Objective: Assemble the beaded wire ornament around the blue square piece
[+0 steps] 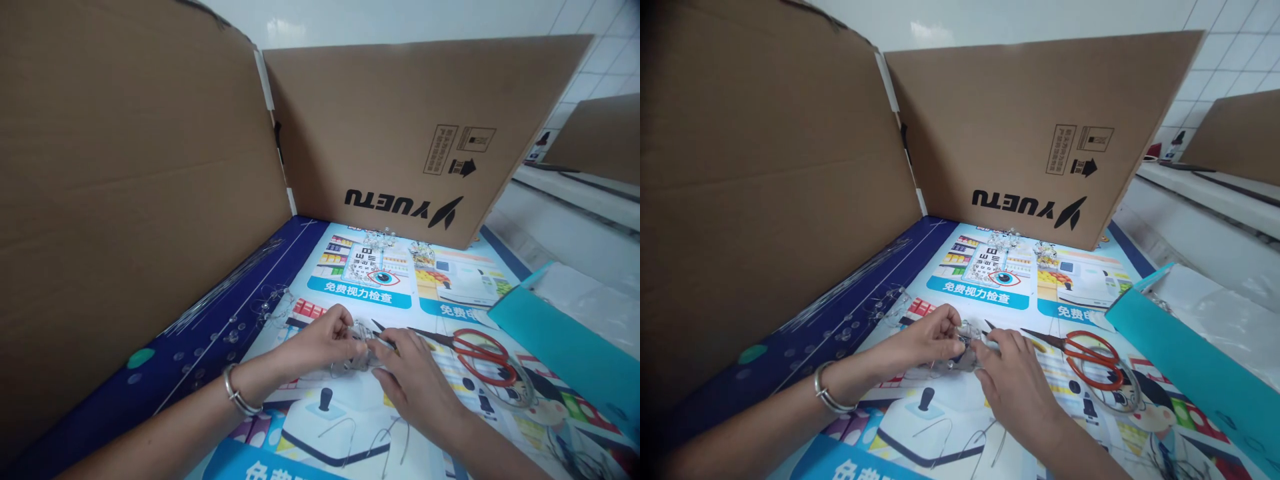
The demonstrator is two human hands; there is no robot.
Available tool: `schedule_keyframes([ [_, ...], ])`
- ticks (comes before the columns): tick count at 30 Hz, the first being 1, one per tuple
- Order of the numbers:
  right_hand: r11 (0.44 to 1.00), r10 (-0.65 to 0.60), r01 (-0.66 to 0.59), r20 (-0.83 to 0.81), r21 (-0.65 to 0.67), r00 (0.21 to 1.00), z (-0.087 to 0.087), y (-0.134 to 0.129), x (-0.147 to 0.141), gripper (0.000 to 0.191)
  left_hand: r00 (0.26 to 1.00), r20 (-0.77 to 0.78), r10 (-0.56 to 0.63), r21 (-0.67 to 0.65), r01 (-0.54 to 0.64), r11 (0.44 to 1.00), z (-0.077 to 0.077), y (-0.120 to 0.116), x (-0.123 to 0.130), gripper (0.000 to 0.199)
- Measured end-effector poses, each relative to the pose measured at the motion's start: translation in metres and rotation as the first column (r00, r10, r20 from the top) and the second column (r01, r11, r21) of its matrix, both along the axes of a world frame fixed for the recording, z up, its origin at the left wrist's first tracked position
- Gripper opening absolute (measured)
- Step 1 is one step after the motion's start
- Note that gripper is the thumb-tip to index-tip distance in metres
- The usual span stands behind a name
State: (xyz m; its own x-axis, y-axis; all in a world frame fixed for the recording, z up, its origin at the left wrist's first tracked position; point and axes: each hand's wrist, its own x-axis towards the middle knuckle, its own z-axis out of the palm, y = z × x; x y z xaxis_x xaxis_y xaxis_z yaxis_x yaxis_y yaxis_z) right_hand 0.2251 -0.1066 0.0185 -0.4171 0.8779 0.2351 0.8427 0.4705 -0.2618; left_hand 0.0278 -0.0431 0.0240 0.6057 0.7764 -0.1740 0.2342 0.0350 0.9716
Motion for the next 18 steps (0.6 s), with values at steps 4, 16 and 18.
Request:
schedule_keyframes([
  [4, 1.000, 0.021, -0.021, -0.047, 0.001, 0.999, -0.006, 0.001, -0.003, 0.035, 0.999, -0.030, 0.023, 0.111, -0.020, 0.994, -0.015, -0.003, 0.006, 0.039],
  [16, 0.997, -0.064, 0.075, -0.244, 0.035, 0.968, -0.012, 0.010, -0.005, 0.011, 0.979, 0.180, 0.095, -0.087, -0.080, 0.993, -0.015, -0.001, 0.009, 0.021],
  [18, 0.997, -0.065, 0.076, -0.271, 0.032, 0.961, -0.012, 0.010, -0.004, 0.012, 0.966, 0.231, 0.116, -0.156, -0.081, 0.984, -0.018, -0.001, 0.008, 0.022],
])
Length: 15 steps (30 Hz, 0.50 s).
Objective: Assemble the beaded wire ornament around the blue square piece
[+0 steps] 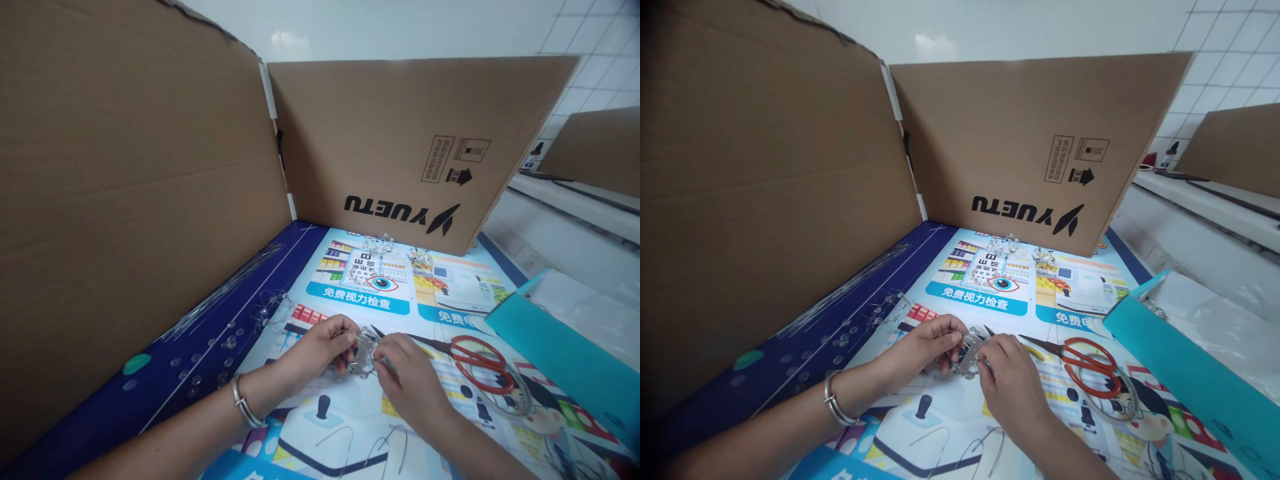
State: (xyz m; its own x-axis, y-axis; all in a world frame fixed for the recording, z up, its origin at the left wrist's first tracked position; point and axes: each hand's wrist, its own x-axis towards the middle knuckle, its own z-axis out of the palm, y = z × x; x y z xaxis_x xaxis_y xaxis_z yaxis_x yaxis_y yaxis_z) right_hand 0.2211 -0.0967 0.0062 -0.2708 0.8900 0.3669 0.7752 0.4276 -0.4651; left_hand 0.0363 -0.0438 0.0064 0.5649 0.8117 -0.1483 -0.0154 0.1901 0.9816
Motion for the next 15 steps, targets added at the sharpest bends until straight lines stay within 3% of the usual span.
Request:
schedule_keyframes([
  [6, 1.000, -0.015, 0.013, -0.129, -0.016, 0.992, 0.0013, -0.0008, 0.0002, 0.014, 0.991, 0.137, -0.001, -0.146, 0.021, 0.989, -0.0008, 0.0005, -0.0003, 0.022],
  [15, 0.998, -0.042, 0.032, -0.176, -0.058, 0.984, 0.0011, -0.0042, 0.0016, 0.015, 0.979, 0.202, -0.005, -0.207, 0.048, 0.977, 0.0064, 0.0010, -0.0025, 0.021],
])
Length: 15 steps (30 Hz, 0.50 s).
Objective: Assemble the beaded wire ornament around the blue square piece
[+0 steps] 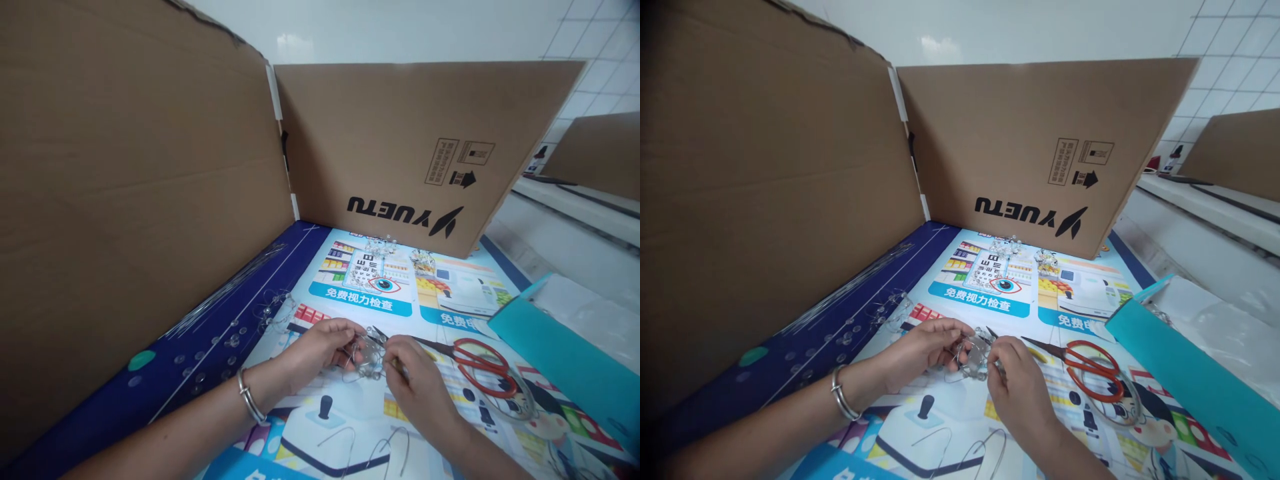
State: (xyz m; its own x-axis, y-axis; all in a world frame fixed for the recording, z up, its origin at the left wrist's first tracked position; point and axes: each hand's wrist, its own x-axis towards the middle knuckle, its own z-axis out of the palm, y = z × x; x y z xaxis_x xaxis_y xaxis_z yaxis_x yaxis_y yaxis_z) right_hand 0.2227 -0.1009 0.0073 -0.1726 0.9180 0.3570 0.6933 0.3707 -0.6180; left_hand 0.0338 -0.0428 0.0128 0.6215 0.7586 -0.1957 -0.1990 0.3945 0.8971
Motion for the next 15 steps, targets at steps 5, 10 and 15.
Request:
schedule_keyframes([
  [5, 1.000, 0.014, -0.014, -0.008, -0.026, 1.000, -0.0006, -0.0010, 0.0004, 0.015, 1.000, -0.011, -0.005, 0.011, 0.005, 1.000, 0.0036, -0.0007, -0.0020, 0.025],
  [10, 0.999, 0.037, -0.037, -0.004, -0.007, 0.999, -0.0011, -0.0016, 0.0022, 0.013, 1.000, -0.010, -0.005, 0.018, 0.005, 1.000, 0.0039, -0.0005, -0.0022, 0.022],
  [15, 1.000, 0.002, -0.001, 0.012, -0.022, 1.000, 0.0024, -0.0033, 0.0026, 0.009, 1.000, -0.013, -0.010, 0.020, 0.011, 1.000, -0.0012, 0.0000, -0.0009, 0.018],
])
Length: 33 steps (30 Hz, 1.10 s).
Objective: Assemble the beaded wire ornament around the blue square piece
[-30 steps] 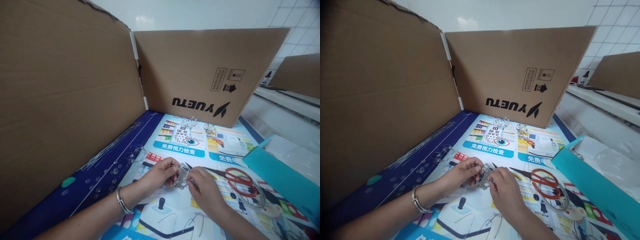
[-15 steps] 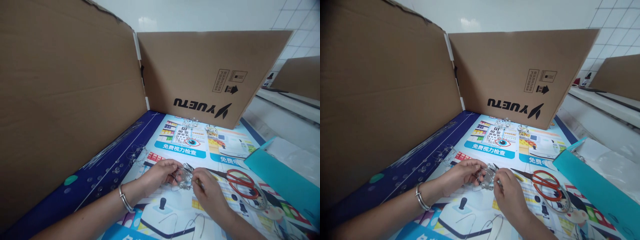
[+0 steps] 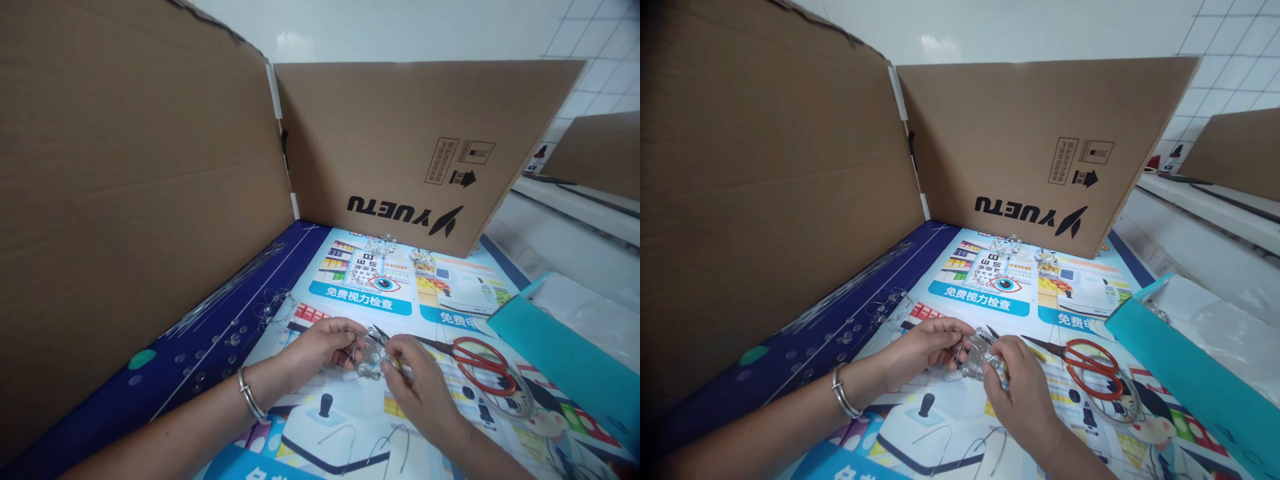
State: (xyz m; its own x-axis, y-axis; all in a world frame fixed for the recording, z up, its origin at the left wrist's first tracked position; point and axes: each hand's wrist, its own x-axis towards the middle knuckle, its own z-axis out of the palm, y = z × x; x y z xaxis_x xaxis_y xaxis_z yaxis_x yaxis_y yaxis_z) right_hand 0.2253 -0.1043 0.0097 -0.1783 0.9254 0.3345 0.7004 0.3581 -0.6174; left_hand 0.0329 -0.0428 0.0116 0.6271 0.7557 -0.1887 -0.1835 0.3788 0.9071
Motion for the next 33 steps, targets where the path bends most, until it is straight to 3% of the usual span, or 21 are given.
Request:
schedule_keyframes([
  [3, 0.996, -0.079, 0.080, 0.039, -0.041, 0.996, 0.002, 0.000, -0.002, 0.023, 1.000, 0.010, -0.021, -0.005, 0.021, 1.000, -0.002, 0.000, 0.001, 0.018],
  [9, 0.992, -0.051, 0.061, 0.096, -0.110, 0.994, 0.006, 0.002, -0.009, 0.046, 0.999, 0.010, -0.035, -0.004, 0.035, 0.999, -0.004, 0.000, 0.001, 0.018],
  [16, 0.984, -0.040, 0.045, 0.032, -0.171, 0.999, 0.005, 0.006, -0.006, 0.042, 0.999, -0.018, -0.030, -0.010, 0.029, 1.000, -0.001, 0.000, 0.002, 0.017],
  [23, 0.978, 0.101, -0.097, 0.016, -0.182, 0.995, 0.010, 0.007, -0.003, 0.033, 0.998, -0.046, -0.041, 0.019, 0.042, 0.999, -0.006, 0.001, 0.001, 0.017],
  [28, 0.980, 0.075, -0.070, 0.024, -0.186, 0.997, 0.010, 0.007, -0.003, 0.027, 0.998, -0.034, -0.059, 0.014, 0.059, 0.998, -0.008, 0.001, 0.001, 0.019],
  [33, 0.950, 0.033, -0.071, -0.128, -0.304, 0.991, 0.006, 0.009, 0.002, 0.016, 0.997, -0.058, -0.043, 0.036, 0.045, 0.998, -0.011, 0.005, 0.001, 0.019],
])
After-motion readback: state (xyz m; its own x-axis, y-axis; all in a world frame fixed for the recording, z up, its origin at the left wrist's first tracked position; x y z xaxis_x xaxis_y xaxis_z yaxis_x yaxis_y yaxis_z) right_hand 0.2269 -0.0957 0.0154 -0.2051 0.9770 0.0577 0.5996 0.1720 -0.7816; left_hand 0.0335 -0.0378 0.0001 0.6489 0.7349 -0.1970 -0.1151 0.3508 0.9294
